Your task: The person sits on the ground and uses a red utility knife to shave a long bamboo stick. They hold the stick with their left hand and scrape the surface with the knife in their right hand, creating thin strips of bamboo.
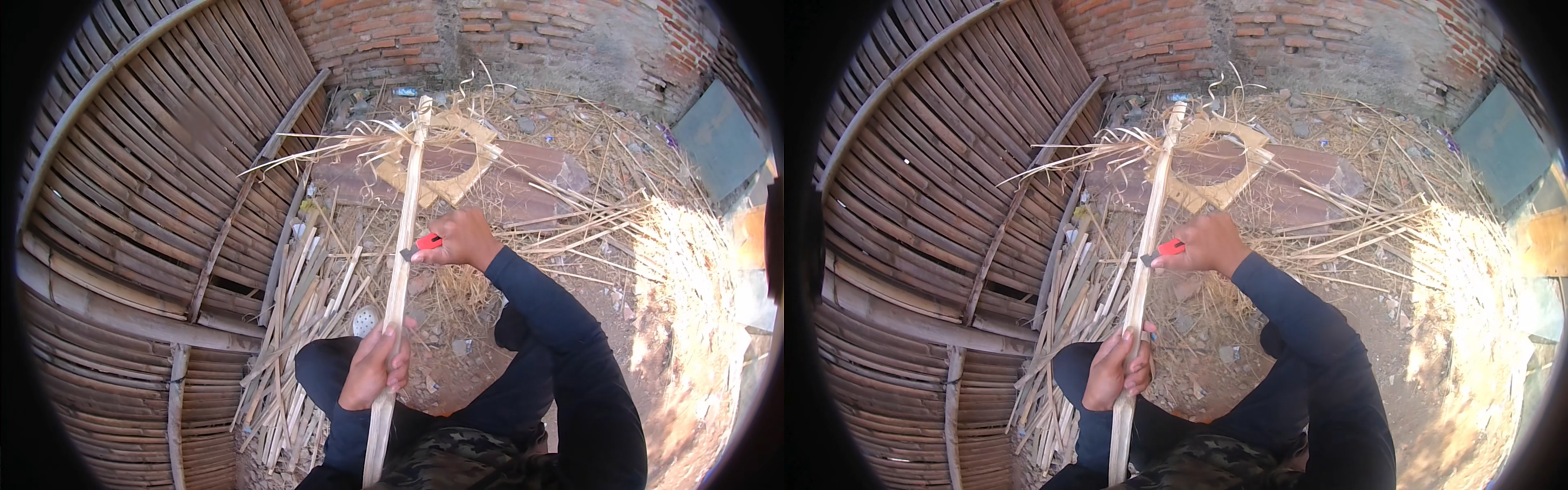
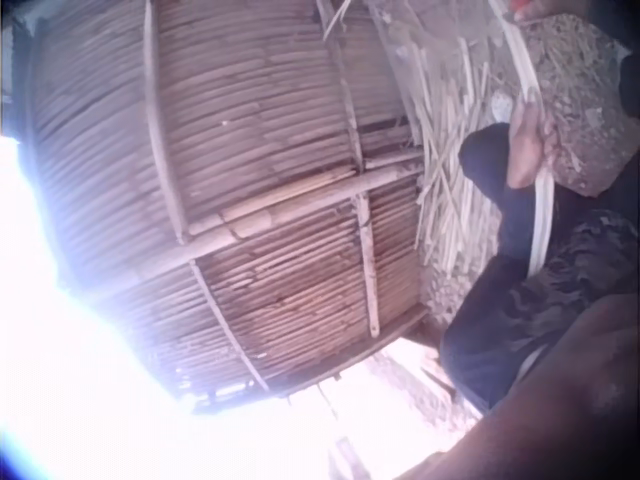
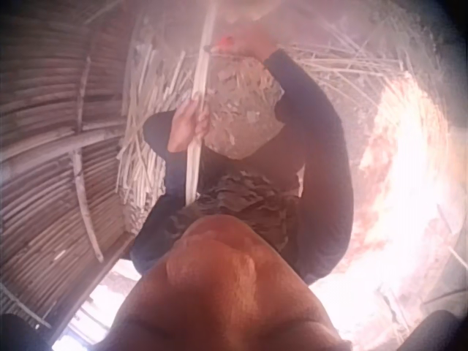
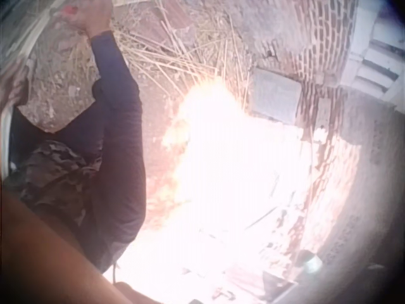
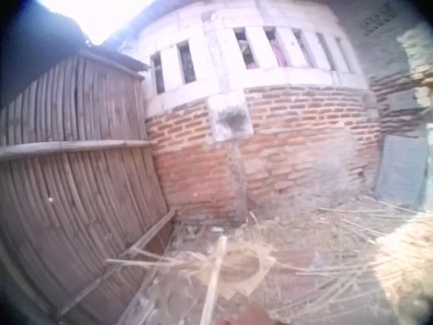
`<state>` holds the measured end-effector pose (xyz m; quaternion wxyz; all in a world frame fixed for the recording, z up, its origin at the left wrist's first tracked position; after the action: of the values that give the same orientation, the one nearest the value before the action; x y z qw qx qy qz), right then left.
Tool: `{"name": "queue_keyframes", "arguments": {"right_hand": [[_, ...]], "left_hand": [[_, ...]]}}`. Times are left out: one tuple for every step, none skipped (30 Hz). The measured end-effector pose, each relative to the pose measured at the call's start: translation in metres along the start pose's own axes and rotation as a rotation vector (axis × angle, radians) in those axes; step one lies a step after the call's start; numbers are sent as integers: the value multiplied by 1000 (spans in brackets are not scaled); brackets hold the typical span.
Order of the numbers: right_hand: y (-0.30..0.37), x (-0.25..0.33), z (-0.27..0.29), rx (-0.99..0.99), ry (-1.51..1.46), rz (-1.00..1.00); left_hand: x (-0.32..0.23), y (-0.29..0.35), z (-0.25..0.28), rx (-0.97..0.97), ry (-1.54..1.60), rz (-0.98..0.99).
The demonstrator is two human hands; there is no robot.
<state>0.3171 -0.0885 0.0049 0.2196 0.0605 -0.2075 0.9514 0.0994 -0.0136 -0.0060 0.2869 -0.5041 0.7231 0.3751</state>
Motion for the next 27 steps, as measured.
{"name": "queue_keyframes", "arguments": {"right_hand": [[-3,-2,-1,-12,-2,-6],[-6,-6,-2,-24,-6,-10],[-12,-18,-2,-17,0,-60],[-18,-35,-1,-11,5,-109],[-22,-46,0,-5,13,-159],[-23,-47,-1,-13,10,-146],[-25,-48,-3,-21,7,-133],[-24,-49,-6,-20,3,-120],[-25,-51,-9,-13,23,-123],[-27,-55,-11,-6,43,-126],[-31,-60,-11,-2,64,-128],[-34,-75,-10,-24,22,-212],[-35,-93,-7,-46,-20,-295],[-37,-106,-7,-68,-72,-373],[-35,-116,-8,-4,-7,-432],[-31,-125,-8,61,58,-490],[-26,-134,-11,137,126,-545],[-23,-138,-10,92,63,-527],[-21,-142,-9,47,0,-509],[-22,-142,-3,-3,-64,-490],[-24,-149,-5,102,-59,-557],[-24,-143,-4,56,-53,-540],[-22,-134,-2,6,-42,-526],[-21,-127,-3,-42,-36,-510],[-18,-133,-12,35,-80,-613],[-20,-128,-21,123,-230,-609],[-20,-120,-27,214,-378,-606]], "left_hand": [[-1,-1,1,12,0,6],[0,-2,1,17,3,9],[1,0,1,19,6,13],[2,2,0,20,8,16],[3,2,-1,30,15,16],[5,2,-2,40,21,15],[4,2,-3,49,27,14],[4,2,-2,48,27,12],[4,2,-1,46,28,9],[3,2,-1,44,29,7],[6,3,0,33,43,19],[9,5,-1,17,55,30],[12,8,-3,1,67,40],[15,11,-5,-5,68,57],[19,12,-11,5,71,77],[21,13,-13,16,73,97],[24,14,-12,40,84,99],[26,13,-13,31,74,106],[27,11,-16,24,64,113],[27,9,-17,17,49,119],[27,8,-16,20,65,120],[28,8,-13,26,81,122],[28,6,-12,38,95,123],[29,7,-6,32,121,113],[32,8,0,27,147,103],[33,11,6,11,172,89],[30,13,5,9,164,60]]}}
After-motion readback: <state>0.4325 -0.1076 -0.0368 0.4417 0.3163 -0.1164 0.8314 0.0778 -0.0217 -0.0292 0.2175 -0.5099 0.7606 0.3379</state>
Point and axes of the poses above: each hand's wrist, its own y-axis away from the middle knuckle, its own z-axis out of the back of the hand, x = y × z, the point moved 7 cm from there along -y, towards the middle knuckle, and after that the axes turned 14 degrees about x, right-handed, at the moved point
